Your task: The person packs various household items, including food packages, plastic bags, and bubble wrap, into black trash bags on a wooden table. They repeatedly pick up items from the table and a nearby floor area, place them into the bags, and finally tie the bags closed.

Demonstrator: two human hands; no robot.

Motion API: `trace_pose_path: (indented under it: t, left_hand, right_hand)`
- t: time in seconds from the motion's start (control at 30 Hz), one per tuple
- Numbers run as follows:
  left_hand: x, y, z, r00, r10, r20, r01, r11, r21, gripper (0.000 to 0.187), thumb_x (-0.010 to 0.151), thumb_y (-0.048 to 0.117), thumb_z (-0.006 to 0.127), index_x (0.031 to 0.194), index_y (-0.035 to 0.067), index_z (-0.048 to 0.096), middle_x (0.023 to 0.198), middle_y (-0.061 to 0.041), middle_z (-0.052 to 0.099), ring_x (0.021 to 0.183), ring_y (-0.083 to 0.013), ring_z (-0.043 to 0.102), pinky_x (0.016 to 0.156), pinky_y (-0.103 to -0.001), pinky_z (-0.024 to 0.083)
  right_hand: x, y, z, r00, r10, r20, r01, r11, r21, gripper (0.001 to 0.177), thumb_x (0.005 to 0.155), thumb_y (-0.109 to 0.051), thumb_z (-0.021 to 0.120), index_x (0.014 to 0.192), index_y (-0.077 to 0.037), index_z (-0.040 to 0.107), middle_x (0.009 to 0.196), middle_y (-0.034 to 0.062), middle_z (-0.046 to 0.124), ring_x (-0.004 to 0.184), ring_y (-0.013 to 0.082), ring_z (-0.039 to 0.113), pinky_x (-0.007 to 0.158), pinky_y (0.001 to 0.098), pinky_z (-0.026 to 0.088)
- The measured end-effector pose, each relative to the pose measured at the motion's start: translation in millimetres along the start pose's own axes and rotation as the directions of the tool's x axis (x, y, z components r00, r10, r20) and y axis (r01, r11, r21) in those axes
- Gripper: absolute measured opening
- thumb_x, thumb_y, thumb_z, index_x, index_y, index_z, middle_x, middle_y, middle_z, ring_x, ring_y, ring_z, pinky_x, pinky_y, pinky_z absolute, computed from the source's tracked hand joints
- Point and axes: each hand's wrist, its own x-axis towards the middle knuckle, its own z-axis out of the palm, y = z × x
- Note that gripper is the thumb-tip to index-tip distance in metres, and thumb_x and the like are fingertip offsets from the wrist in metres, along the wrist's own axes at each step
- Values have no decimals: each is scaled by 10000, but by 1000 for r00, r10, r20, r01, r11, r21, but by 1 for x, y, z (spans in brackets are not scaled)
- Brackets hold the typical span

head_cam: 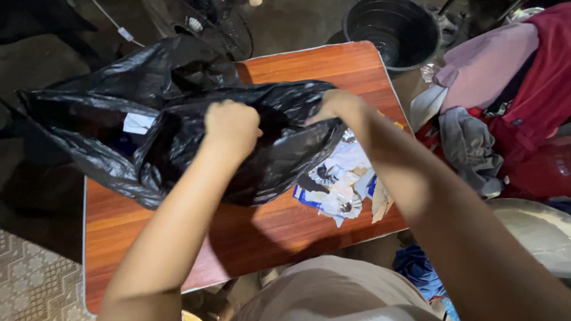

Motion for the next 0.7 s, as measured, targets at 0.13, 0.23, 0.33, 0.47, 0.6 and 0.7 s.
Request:
trace_pose_path:
  t: [0.13,0.23,0.33,0.47,0.6,0.7]
  left_hand:
    - [67,-6,52,996,78,-50,-77,997,14,586,925,330,730,1475,188,589,1455,-177,583,1417,-392,469,1212,-624,296]
    - [83,-16,48,983,-58,174,60,998,-5,1260,703,486,865,1608,349,0,1662,-242,46,1506,-499,50,1161,-649,97]
    - [102,-20,54,968,-87,234,44,982,182,1332,741,467,848,1607,427,-163,1726,-160,-148,1566,-479,-97,1216,-674,20]
    - [152,-40,89,991,-134,-3,119,871,476,1173,858,250,728,1615,452,-145,1693,-167,-133,1493,-513,-73,1127,-659,-29]
    - [179,-61,117,985,-139,-99,169,877,450,1052,894,309,663,1654,416,-57,1712,-159,-55,1517,-501,-32,1161,-649,-27]
    - [173,-55,127,985,-113,-132,157,903,399,915,913,334,628,1658,355,99,1709,-186,15,1524,-492,-3,1174,-640,-21]
  right_hand:
    - [-47,-38,15,938,41,-344,-157,935,-318,1047,684,-596,838,1495,-81,420,1504,306,426,1412,487,341,1059,598,367]
    - [-62,-75,56,811,-233,-537,-191,761,-620,921,795,-664,722,1426,-20,535,1548,290,431,1461,497,262,1087,729,268]
    - [-67,-94,113,815,-495,-301,280,792,-543,778,887,-629,601,1438,-83,532,1530,240,425,1490,474,228,1145,785,88]
    - [-66,-104,181,905,-272,327,417,722,-552,697,921,-550,518,1474,-126,492,1616,196,320,1541,433,139,1144,773,-94]
    - [-76,-90,196,863,-341,374,471,811,-346,818,882,-662,587,1499,-136,481,1558,234,369,1501,390,239,1200,689,-28]
    - [-89,-79,167,782,-623,6,595,744,-303,712,827,-536,713,1365,-80,616,1469,177,536,1424,372,414,1177,613,216]
